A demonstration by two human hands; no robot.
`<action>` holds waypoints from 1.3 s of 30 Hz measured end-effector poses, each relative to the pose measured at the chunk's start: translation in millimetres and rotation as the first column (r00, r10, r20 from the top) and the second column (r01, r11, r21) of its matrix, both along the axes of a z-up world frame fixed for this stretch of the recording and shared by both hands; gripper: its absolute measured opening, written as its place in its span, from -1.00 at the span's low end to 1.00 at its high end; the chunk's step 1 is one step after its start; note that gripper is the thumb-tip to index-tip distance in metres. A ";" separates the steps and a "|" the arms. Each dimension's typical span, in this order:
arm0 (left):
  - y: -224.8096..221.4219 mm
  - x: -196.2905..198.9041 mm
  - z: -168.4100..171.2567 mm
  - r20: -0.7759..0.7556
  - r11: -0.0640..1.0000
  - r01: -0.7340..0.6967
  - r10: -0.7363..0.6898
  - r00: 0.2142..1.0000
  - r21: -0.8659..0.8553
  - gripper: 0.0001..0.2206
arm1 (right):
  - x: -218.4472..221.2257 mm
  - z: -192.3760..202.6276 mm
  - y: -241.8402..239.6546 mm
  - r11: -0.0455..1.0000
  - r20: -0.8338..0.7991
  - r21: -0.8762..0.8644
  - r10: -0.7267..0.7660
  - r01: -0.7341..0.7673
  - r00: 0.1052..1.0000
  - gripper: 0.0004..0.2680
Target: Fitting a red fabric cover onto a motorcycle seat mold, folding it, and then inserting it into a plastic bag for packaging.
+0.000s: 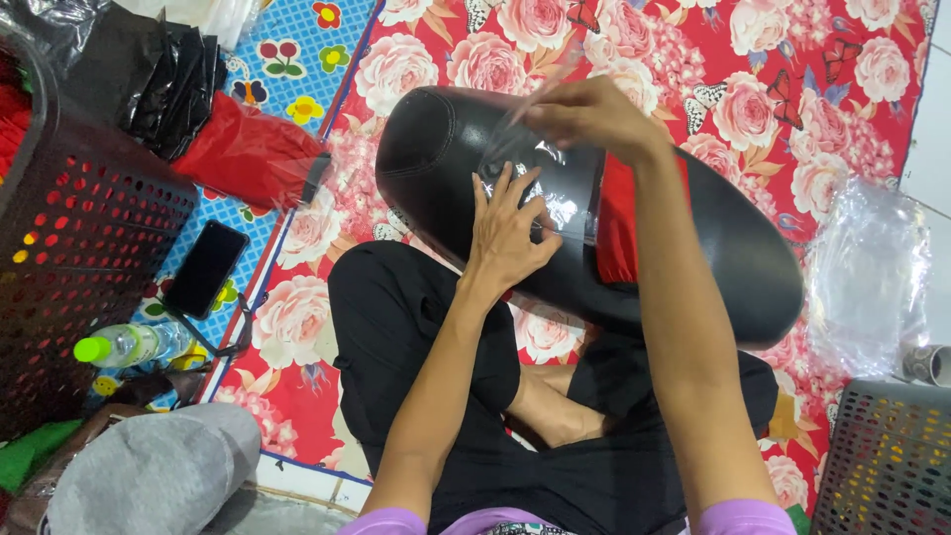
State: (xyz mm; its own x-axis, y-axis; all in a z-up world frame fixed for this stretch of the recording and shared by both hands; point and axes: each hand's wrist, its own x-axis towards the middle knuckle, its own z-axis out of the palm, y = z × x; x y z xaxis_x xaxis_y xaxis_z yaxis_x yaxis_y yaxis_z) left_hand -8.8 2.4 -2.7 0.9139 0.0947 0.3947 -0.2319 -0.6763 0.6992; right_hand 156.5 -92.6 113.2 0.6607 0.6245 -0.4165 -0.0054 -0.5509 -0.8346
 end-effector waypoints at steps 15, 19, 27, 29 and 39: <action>-9.9 -0.7 -4.1 0.039 0.986 -0.056 0.051 0.998 0.158 -0.88 | 2.4 -77.2 58.8 0.930 0.373 -0.355 0.239 -0.100 0.896 -0.48; -4.6 -3.9 -0.6 -0.044 0.983 0.000 0.008 0.999 0.186 -0.87 | 1.1 -74.7 66.0 0.903 0.393 -0.422 0.264 -0.082 0.881 -0.49; 8.4 -2.0 -12.0 0.022 0.993 0.020 -0.023 0.999 0.113 -0.91 | -15.1 -59.2 24.1 0.984 0.516 -0.164 0.028 0.066 0.856 -0.38; 12.8 -1.4 -15.1 0.027 0.990 0.028 -0.032 0.999 0.135 -0.84 | -23.6 -50.0 -2.0 0.979 0.586 0.173 -0.193 0.111 0.787 -0.50; 17.1 -0.9 -23.9 0.006 0.979 -0.025 0.024 1.000 0.204 -0.57 | -135.9 -121.2 -182.1 0.658 0.848 0.131 -0.462 0.741 0.260 -0.72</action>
State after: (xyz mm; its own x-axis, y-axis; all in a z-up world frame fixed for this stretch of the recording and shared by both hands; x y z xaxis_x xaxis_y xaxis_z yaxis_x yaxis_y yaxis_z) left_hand -9.8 19.4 -26.6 0.9108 0.0346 0.4113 -0.2155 -0.8101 0.5452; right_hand 20.6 -274.7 -8.1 0.8922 -0.1417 0.4288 0.1068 -0.8564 -0.5051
